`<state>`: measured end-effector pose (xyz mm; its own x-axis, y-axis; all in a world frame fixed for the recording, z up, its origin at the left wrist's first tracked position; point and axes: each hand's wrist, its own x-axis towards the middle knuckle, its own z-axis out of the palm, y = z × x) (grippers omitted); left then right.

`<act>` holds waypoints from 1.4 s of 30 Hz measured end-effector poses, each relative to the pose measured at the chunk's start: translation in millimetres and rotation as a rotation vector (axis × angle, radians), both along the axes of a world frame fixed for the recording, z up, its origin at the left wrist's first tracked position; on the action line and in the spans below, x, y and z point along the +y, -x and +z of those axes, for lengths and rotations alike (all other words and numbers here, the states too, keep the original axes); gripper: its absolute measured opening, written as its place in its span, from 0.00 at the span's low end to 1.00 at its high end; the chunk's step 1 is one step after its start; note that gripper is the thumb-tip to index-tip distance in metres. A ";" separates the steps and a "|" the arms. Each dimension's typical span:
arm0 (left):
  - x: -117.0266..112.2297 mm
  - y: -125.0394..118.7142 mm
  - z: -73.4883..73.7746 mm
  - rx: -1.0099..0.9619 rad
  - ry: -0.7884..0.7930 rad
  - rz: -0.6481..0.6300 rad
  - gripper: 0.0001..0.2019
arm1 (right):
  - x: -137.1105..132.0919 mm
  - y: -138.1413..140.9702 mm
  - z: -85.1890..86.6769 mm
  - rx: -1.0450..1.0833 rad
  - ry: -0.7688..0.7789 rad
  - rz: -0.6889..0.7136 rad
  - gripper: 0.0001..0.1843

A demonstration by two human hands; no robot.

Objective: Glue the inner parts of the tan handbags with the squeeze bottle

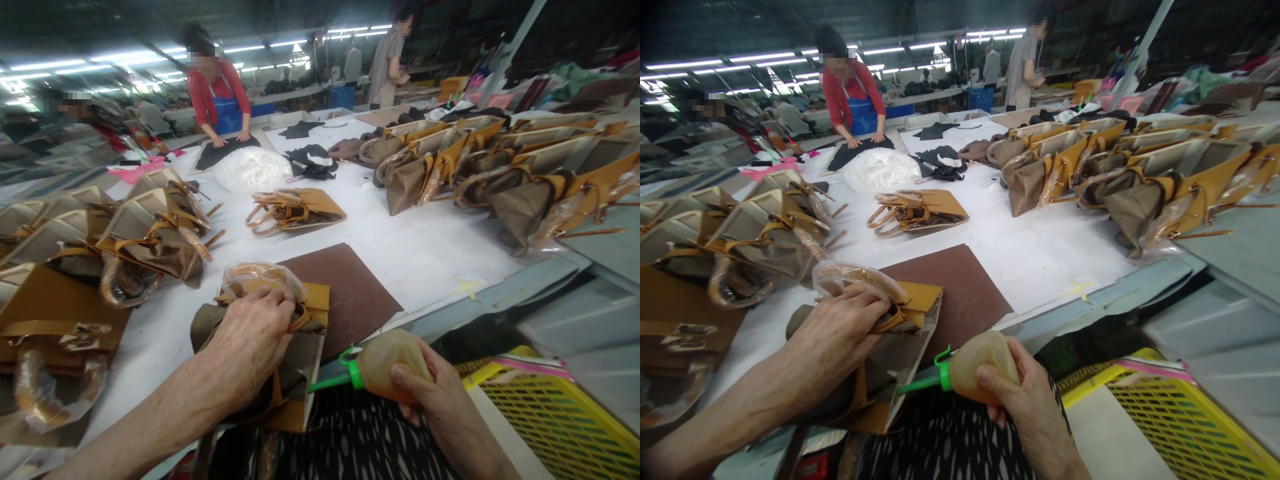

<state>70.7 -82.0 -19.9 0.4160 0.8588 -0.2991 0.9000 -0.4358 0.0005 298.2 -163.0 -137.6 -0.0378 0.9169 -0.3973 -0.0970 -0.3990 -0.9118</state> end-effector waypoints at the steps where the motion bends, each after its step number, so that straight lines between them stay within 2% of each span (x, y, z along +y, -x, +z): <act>1: 0.1 -0.3 0.3 0.006 0.007 0.005 0.11 | -2.4 1.4 1.4 0.013 0.007 0.004 0.23; 10: -0.7 -3.4 4.6 0.014 0.020 0.025 0.12 | -15.8 7.1 12.5 0.096 0.074 -0.106 0.27; 19: -2.1 0.6 1.0 -0.009 -0.001 0.020 0.11 | -14.9 9.4 -1.2 0.251 0.112 -0.173 0.23; 26: -0.8 0.3 1.1 -0.003 -0.019 -0.001 0.10 | -15.9 17.1 0.7 0.296 0.173 -0.238 0.24; 30: 0.3 -0.3 1.5 0.000 -0.021 0.002 0.11 | -21.3 17.5 0.1 0.329 0.215 -0.229 0.26; 35: 0.9 1.8 -1.6 -0.012 -0.034 -0.003 0.11 | -25.0 14.8 3.9 0.313 0.206 -0.222 0.26; 42: -0.9 0.9 1.7 -0.002 -0.022 -0.001 0.12 | -18.3 14.9 3.4 0.259 0.144 -0.253 0.23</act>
